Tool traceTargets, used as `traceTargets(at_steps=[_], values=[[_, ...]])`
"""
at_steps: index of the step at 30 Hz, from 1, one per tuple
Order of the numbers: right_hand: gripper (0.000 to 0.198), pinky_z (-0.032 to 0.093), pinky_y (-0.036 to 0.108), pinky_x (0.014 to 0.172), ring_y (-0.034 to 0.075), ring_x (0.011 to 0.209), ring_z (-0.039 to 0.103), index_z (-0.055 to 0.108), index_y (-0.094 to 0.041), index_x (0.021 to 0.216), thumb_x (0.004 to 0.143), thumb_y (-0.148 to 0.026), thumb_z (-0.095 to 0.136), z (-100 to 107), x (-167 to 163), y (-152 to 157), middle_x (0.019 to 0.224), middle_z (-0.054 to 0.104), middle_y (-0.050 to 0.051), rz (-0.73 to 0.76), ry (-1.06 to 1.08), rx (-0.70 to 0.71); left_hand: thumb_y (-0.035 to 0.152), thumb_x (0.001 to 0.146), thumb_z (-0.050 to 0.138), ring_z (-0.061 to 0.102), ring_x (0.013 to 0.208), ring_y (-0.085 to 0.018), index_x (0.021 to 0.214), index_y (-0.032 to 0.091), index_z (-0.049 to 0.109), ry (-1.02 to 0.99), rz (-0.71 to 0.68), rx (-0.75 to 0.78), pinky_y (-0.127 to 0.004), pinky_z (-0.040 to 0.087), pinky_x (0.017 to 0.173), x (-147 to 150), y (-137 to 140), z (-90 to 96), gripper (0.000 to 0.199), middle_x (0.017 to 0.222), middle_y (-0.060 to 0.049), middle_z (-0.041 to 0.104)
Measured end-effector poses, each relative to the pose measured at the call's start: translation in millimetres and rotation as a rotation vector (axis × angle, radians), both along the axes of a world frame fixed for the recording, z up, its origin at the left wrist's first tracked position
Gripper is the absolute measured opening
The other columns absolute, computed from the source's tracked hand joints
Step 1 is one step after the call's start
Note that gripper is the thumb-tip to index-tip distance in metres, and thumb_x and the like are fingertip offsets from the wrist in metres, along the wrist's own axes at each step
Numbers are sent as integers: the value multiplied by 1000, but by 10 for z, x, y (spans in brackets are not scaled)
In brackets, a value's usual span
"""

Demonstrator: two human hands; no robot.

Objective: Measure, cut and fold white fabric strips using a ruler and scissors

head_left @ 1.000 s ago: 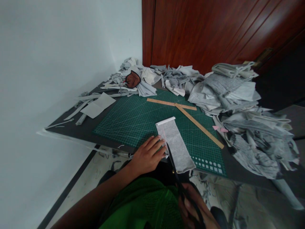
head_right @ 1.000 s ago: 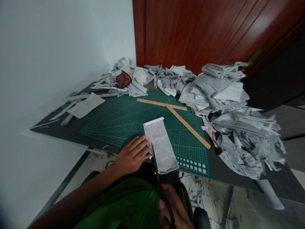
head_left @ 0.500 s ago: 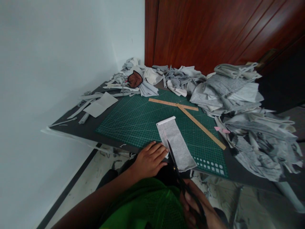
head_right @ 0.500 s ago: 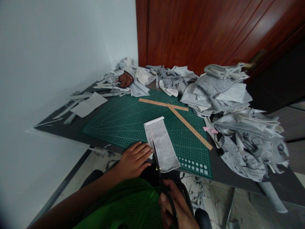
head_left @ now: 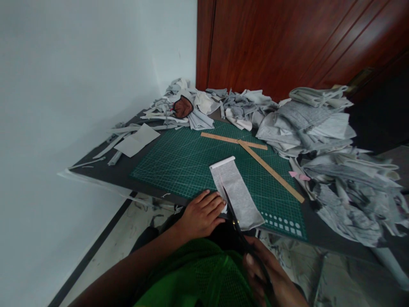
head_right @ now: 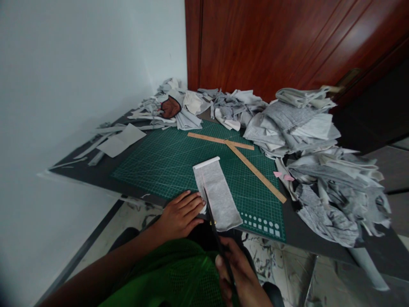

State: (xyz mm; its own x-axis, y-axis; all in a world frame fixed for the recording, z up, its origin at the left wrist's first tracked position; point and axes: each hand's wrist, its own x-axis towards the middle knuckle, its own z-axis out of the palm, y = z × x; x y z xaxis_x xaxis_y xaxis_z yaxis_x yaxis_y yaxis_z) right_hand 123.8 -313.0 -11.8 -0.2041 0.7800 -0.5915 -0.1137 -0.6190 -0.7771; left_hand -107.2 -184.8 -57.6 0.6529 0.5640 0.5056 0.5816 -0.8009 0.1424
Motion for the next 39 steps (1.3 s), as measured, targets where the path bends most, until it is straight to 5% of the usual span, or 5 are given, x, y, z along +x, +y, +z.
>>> traceTargets(at_steps=[6, 12, 39], values=[[73, 35, 17, 37, 6, 43, 39, 47, -22, 135, 85, -70, 72, 39, 22, 18, 61, 47, -11, 11, 20, -12, 46, 105, 52, 60, 134, -28, 136, 13, 63, -36, 20, 24, -47, 42, 121, -9, -2, 45, 46, 137, -13, 69], [70, 33, 15, 37, 4, 42, 32, 47, -22, 135, 88, -66, 72, 49, 14, 14, 60, 46, -12, -3, 31, -7, 66, 96, 56, 51, 143, -35, 147, 4, 52, -14, 114, -5, -52, 39, 122, 10, -16, 63, 80, 150, -21, 57], [68, 36, 17, 35, 5, 42, 42, 57, -25, 130, 82, -69, 76, -58, 36, -4, 70, 52, -8, -2, 19, 16, 68, 103, 39, 54, 140, -33, 141, 4, 59, 78, 175, 131, -49, 28, 126, 60, 6, -33, 77, 145, -19, 62]])
